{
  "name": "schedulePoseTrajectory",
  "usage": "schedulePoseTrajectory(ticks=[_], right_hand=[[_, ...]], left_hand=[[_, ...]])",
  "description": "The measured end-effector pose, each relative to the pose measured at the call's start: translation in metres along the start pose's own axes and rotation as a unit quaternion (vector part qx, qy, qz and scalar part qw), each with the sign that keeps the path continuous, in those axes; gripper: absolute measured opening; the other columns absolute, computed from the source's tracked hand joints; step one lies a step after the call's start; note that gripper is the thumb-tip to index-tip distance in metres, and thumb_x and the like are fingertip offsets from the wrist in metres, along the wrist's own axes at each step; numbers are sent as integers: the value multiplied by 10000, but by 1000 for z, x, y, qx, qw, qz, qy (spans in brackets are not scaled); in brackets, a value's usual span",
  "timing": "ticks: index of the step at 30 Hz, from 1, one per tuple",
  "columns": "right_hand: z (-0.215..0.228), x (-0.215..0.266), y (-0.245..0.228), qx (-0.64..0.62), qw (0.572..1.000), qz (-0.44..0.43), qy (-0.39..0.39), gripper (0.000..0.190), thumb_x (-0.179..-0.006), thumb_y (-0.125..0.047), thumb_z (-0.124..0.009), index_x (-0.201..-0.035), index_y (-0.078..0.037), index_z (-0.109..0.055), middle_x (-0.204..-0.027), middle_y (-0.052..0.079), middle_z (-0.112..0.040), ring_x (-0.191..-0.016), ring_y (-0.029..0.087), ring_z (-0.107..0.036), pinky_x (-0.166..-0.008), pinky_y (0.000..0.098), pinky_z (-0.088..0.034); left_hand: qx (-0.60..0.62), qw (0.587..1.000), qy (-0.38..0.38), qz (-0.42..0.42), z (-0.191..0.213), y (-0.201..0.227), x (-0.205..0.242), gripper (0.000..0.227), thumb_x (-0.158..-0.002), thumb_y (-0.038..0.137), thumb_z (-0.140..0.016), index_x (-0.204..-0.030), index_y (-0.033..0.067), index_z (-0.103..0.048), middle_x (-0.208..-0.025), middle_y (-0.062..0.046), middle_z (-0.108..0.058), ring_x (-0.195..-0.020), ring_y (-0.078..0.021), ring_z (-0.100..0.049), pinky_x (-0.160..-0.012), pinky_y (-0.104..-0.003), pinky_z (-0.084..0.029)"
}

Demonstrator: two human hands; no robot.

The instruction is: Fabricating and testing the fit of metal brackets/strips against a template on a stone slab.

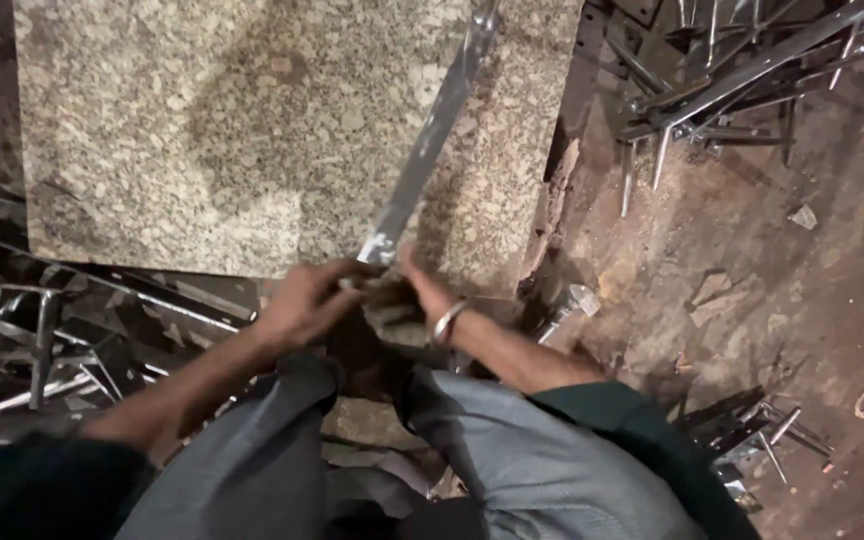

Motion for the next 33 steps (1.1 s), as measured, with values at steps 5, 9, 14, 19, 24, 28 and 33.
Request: schedulePoseTrajectory(ticks=[5,9,14,19,24,28,33], right_hand=[[24,-19,-18,24,989,141,23,800,-858,-518,-726,-1394,43,-528,-1131,152,-694,-972,245,-686,-811,393,-586],[55,-35,-4,125,957,259,38,728,-832,-159,-819,-1461,-39,-473,-1191,98,-687,-1047,195,-673,-871,335,-573],[100,0,-68,321,918,211,100,564,-899,-116,-728,-1430,-93,-539,-1178,93,-715,-1018,196,-702,-864,349,-591],[101,56,-175,659,732,75,156,552,-1003,-311,-635,-1502,-209,-425,-858,104,-667,-712,245,-656,-611,376,-561],[134,4,-211,697,578,322,277,151,-1135,-232,-588,-1171,-148,-709,-922,93,-686,-758,202,-650,-610,348,-554],[118,33,-209,604,421,571,362,165,-1071,-119,-563,-1211,-79,-639,-1084,107,-716,-1016,218,-698,-837,314,-603],[178,-18,-109,459,752,210,424,290,-1123,-476,-615,-1107,-210,-729,-931,4,-771,-794,198,-696,-694,404,-565]], left_hand=[[-94,976,-117,-159,-38,31,-8,381,-977,283,-621,-1312,103,-647,-1111,-133,-777,-919,-292,-777,-841,-402,-594],[-244,934,-196,-173,-27,59,-5,470,-983,347,-650,-1419,187,-578,-1084,-168,-750,-927,-324,-743,-855,-439,-571],[-278,951,-9,-134,52,42,-17,325,-940,296,-661,-1242,186,-705,-1077,-86,-770,-851,-264,-748,-756,-413,-603],[-189,959,207,-47,121,7,-29,315,-1045,258,-639,-1323,113,-670,-1212,-110,-716,-919,-239,-710,-801,-420,-616],[-391,816,407,-128,136,-50,-31,581,-951,293,-821,-1384,-16,-588,-1211,-241,-589,-1110,-404,-578,-904,-528,-496],[-391,843,368,-40,131,-113,-37,393,-1040,293,-774,-1248,17,-588,-1169,-231,-614,-1052,-415,-615,-878,-536,-504],[-320,863,390,6,139,-121,-27,354,-1096,377,-653,-1186,39,-602,-1124,-214,-653,-977,-447,-650,-800,-571,-505]])
Point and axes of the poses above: each hand's wrist, its own x-axis away from the middle knuckle, its own z-axis out of the back of the hand, y = z × x, the point moved 5 cm from there along -x, towards the middle knuckle
